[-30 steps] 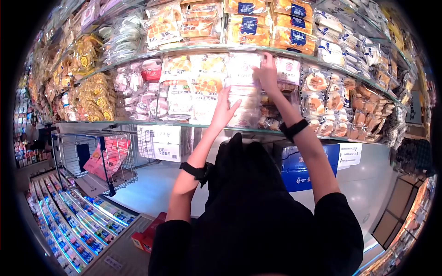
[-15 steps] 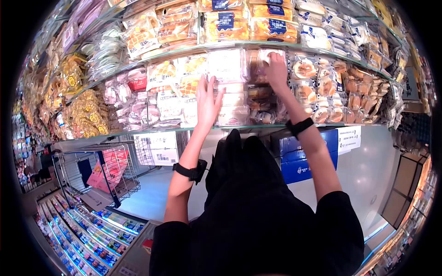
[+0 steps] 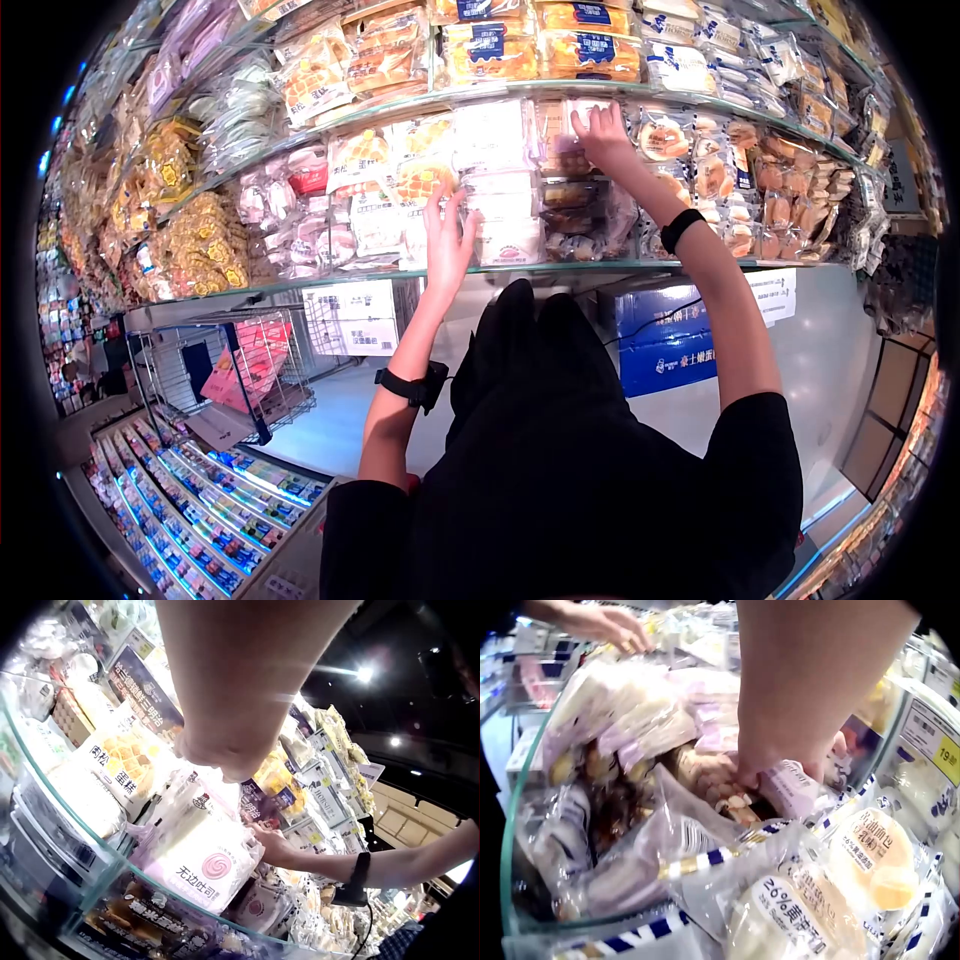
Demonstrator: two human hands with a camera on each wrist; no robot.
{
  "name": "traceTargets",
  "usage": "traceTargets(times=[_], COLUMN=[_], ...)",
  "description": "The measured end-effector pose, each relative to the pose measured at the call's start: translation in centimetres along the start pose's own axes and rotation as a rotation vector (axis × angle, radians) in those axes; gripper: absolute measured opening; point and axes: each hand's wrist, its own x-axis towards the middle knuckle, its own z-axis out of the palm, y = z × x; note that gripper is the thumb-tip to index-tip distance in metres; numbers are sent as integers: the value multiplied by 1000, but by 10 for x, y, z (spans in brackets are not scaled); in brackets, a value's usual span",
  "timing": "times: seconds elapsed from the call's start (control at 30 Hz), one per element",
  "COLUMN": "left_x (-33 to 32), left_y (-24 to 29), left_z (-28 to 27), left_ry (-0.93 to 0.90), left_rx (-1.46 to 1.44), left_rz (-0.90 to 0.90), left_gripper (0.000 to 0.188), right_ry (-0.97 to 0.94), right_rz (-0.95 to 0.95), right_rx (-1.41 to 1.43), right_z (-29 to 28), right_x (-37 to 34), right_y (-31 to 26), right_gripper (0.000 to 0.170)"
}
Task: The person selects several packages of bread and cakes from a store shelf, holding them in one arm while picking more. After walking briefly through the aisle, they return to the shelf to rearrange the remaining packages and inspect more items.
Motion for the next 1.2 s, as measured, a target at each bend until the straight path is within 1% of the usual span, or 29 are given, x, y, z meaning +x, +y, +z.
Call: traceTargets(times=[0.03, 0.07, 0.13, 0.17, 0.23, 0.27, 0.3, 0.33, 0.4, 0.43, 0.47, 0.5, 0.53, 0.6, 0.63, 0.67, 0.73, 0.77, 0.8, 0.83, 0.9, 0.93, 1.0, 1.03, 1.07, 1.1, 1.13, 1.17, 1.2], left_x=[0, -1, -4, -5, -5, -5, -5, -3, 6, 11, 17, 24, 31, 38, 41, 51, 49, 43, 34, 26, 14, 9, 3, 2, 2, 3, 4, 7, 12], left_y=[1, 2, 1, 2, 4, 6, 7, 8, 16, 23, 36, 43, 61, 71, 77, 92, 73, 62, 55, 48, 51, 51, 51, 51, 49, 38, 32, 28, 13], left_z=[-1, -2, -7, -10, -13, -14, -13, -10, 2, 8, 8, 12, 9, 26, 30, 20, 35, 40, 42, 45, 33, 26, 18, 13, 7, 11, 17, 11, 20], left_ry=[6, 5, 3, -7, -12, -14, -15, -12, -192, -184, -244, -287, -313, -385, -399, -467, -691, -685, -647, -611, -600, -582, -540, -558, -572, -565, -547, -490, -397], left_rx=[4, -6, -10, -4, -1, -77, -154, -156, -688, -912, -946, -920, -1089, -1315, -1403, -1493, -1978, -1980, -1827, -1676, -1672, -1662, -1682, -1632, -1578, -1454, -1363, -1115, -976], left_rz=[1, 14, 23, 28, 33, 21, 9, 8, -326, -296, -279, -287, -350, -627, -677, -847, -696, -694, -733, -768, -726, -683, -644, -619, -592, -642, -482, -442, -264], left_gripper=[34, 33, 32, 30, 28, 27, 25, 25, 23, 23, 27, 27, 34, 49, 52, 54, 55, 55, 51, 48, 48, 49, 50, 53, 57, 56, 53, 51, 52], right_ry=[48, 55, -18, 110, 113, 114, 154, 154, 136, 68, 72, 117, 163, 255, 152, 46, 92, 127, 159, 155, 365, 366, 331, 88, 85, -114, -350, -301, -410], right_rz=[-34, -36, 11, 27, 45, 62, 86, 82, 368, 542, 532, 600, 667, 689, 715, 737, 413, 208, 6, 6, 206, 204, 924, 1064, 1055, 1105, 1113, 1025, 1047], right_rx=[-67, -65, 256, 278, 350, 419, 410, 408, 871, 982, 988, 1034, 1085, 1150, 1201, 1246, 1153, 1167, 1169, 1165, 1009, 1007, 1149, 1557, 1571, 1846, 2133, 1933, 1875], right_z=[-4, -7, -12, -15, -24, -28, -25, -26, -39, -46, -53, -59, -67, -87, -114, -140, -147, -161, -175, -178, -180, -181, -180, -166, -164, -164, -160, -145, -162], right_x=[1, 2, 1, 3, -1, -3, -5, -6, -2, 0, -2, -4, -5, -11, -11, -13, -36, -38, -39, -46, -57, -58, -55, -63, -62, -56, -45, -41, -22], right_y=[-2, -1, 1, 3, 9, 13, 13, 13, 12, 9, 7, 6, 1, -9, -15, -21, -42, -46, -49, -49, -51, -53, -61, -62, -59, -60, -66, -71, -67], right_gripper=[60, 60, 52, 49, 48, 48, 44, 44, 42, 40, 40, 37, 35, 36, 36, 36, 39, 39, 40, 40, 40, 40, 41, 47, 47, 48, 49, 50, 47])
